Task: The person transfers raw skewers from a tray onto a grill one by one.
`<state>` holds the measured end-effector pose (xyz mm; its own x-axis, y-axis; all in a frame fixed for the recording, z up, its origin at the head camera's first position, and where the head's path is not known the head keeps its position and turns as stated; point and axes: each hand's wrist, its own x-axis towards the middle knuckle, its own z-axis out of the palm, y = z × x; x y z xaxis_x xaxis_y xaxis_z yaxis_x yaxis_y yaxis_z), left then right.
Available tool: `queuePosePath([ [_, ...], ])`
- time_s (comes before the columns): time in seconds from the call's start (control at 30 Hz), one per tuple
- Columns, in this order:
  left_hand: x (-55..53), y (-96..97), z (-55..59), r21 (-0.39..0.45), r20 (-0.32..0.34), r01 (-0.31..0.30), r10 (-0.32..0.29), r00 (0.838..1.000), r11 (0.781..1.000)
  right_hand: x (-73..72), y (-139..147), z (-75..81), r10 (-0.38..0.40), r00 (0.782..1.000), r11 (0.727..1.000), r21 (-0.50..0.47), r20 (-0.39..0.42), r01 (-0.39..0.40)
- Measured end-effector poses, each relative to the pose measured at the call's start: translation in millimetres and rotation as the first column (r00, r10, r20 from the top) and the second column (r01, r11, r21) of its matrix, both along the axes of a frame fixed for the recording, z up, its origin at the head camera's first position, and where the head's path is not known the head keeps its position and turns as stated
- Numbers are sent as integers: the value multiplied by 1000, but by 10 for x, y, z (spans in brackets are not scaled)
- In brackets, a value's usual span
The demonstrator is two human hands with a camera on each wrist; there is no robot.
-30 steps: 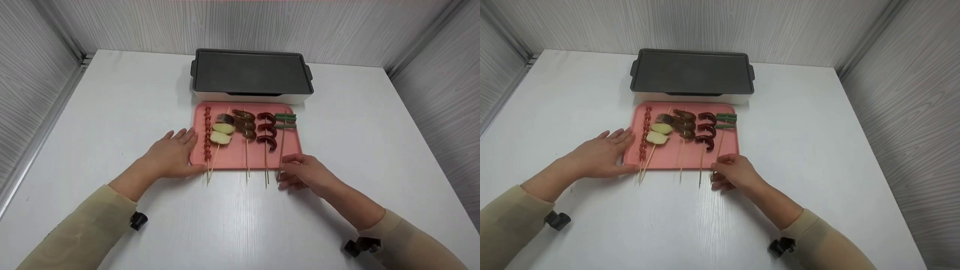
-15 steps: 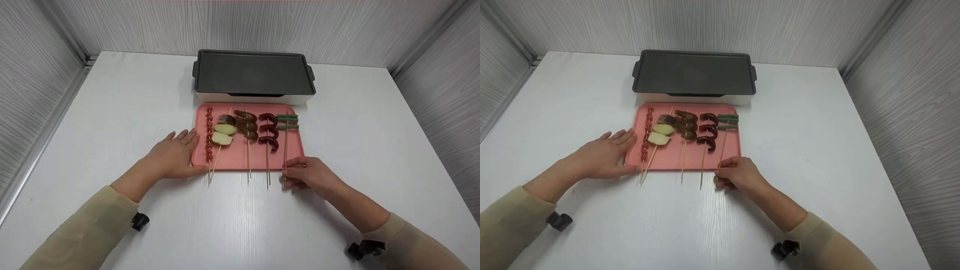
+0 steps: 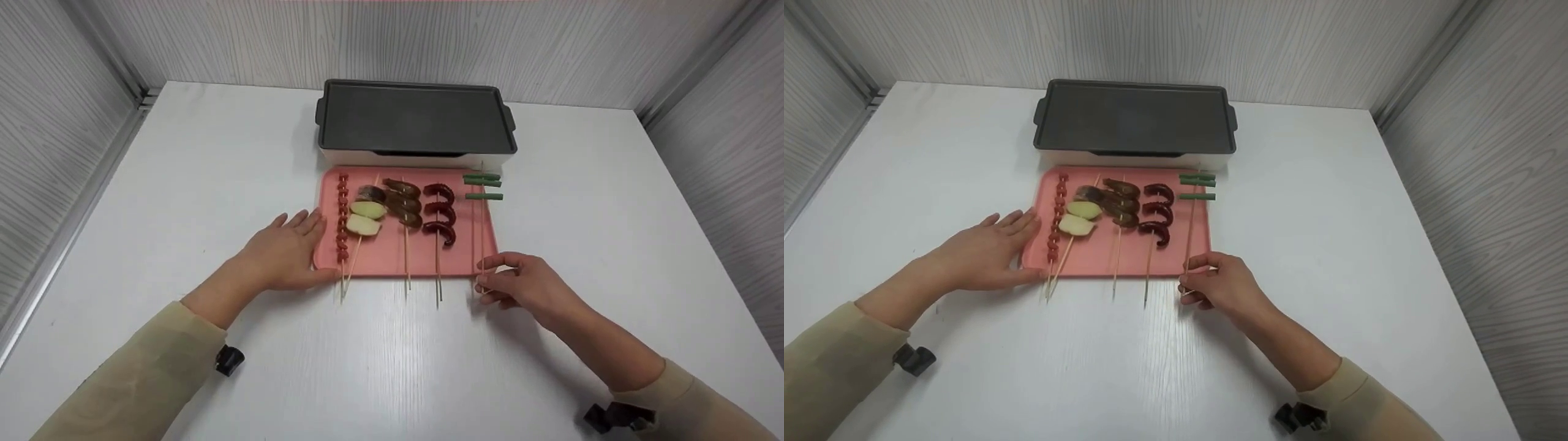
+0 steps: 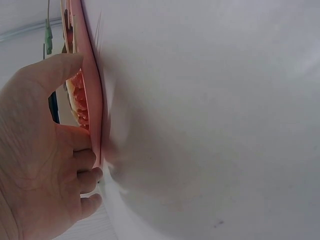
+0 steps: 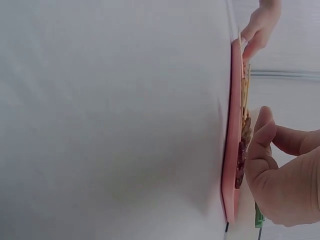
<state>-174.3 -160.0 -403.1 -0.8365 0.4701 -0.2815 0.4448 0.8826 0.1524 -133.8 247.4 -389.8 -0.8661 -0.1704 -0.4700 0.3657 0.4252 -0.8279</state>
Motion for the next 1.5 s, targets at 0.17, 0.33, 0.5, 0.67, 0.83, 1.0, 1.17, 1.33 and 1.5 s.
queuePosePath([
  [0.17,17,-6,9,3,2,-1,1,1000,1000,9,50,99,8,999,1000,-6,-36,-8],
  [0.33,14,1,11,0,2,2,-2,1000,1000,-14,107,189,3,996,1000,-4,-84,-3],
  [0.5,7,10,0,2,-9,4,-4,1000,1000,-90,166,278,-18,992,1000,-5,-126,17],
  [0.67,16,-6,1,4,-15,7,-7,1000,1000,-220,220,376,-45,985,999,-26,-164,42],
  [0.83,16,-7,-3,3,-16,9,-9,1000,1000,-383,264,475,-77,976,997,-33,-203,72],
  [1.0,7,-1,-15,9,-19,5,-5,1000,1000,-581,276,541,-107,972,994,-34,-211,102],
  [1.17,9,-7,-24,13,-22,-2,2,1000,1000,-773,257,561,-139,969,990,-42,-204,133],
  [1.33,7,-2,-16,9,-13,-5,5,1000,1000,-955,230,562,-176,968,984,-73,-179,165],
  [1.5,9,-2,-18,7,-16,3,-3,1000,1000,-1116,208,540,-196,968,979,-84,-154,185],
])
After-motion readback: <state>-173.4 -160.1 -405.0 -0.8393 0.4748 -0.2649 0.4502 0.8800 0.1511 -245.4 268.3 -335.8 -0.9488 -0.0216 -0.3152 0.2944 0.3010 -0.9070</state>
